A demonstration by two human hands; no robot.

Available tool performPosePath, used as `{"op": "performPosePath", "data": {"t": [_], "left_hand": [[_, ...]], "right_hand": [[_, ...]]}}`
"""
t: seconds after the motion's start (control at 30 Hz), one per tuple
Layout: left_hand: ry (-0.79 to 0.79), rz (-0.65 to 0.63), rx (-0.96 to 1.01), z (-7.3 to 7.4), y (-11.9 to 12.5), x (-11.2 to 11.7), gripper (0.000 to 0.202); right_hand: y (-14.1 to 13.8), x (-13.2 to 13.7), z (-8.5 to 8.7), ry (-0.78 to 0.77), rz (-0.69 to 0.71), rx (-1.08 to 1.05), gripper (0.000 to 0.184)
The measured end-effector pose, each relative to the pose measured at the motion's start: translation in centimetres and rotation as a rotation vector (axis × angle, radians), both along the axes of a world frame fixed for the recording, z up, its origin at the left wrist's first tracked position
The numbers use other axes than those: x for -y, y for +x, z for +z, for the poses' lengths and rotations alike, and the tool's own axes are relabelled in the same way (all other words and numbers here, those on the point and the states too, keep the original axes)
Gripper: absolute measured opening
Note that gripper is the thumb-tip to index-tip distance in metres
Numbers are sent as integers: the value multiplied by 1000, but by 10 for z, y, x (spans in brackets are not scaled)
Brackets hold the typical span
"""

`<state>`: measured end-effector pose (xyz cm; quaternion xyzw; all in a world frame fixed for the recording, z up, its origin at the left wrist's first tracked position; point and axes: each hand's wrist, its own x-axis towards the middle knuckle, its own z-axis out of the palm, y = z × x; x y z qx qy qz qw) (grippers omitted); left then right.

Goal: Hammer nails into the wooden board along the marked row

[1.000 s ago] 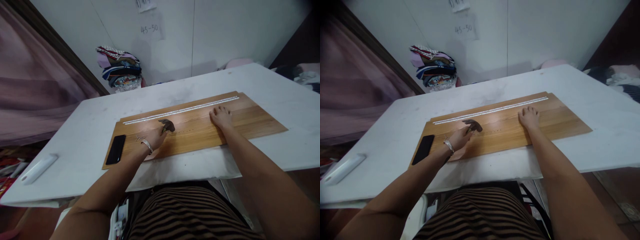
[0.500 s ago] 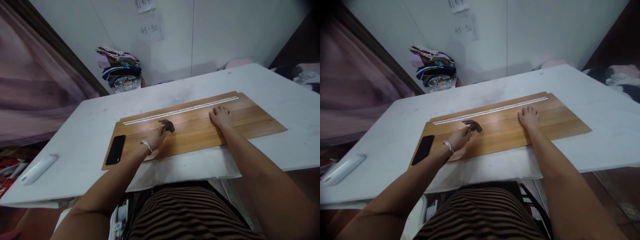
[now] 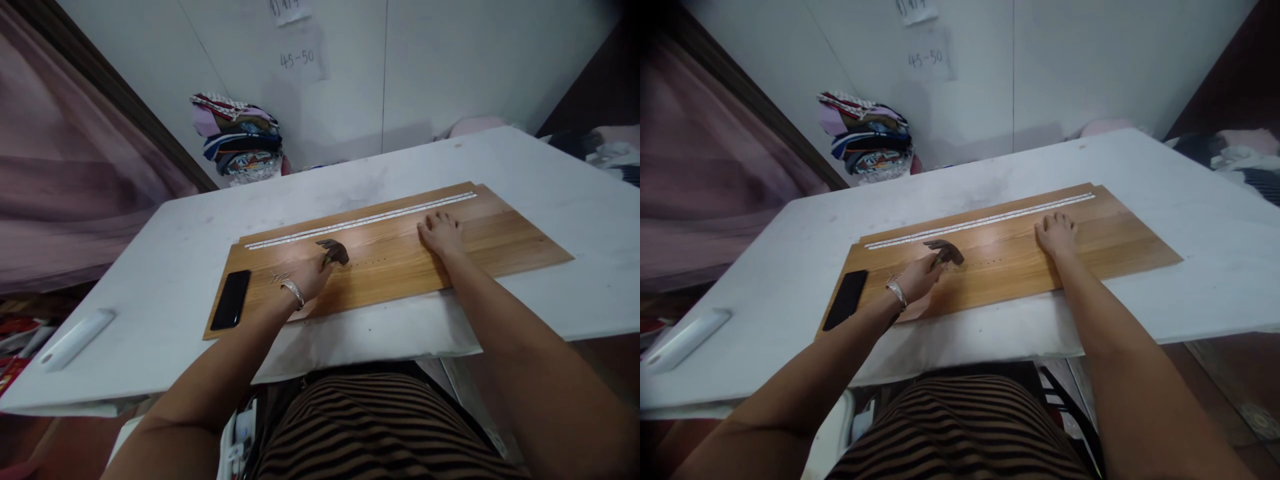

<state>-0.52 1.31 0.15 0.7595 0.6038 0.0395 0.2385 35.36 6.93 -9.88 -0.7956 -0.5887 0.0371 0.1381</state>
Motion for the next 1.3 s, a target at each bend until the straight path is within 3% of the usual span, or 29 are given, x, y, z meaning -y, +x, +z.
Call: {"op": "performPosePath", "data": {"t": [0.4,1.3], "left_hand": [[-15,-11,-4,-4,2,0,23],[1,-18,-2,2,1,1,24]], "right_hand": [[-2,2,6,-29,0,18,53],[0,1,2,2,-3,2,52]]}}
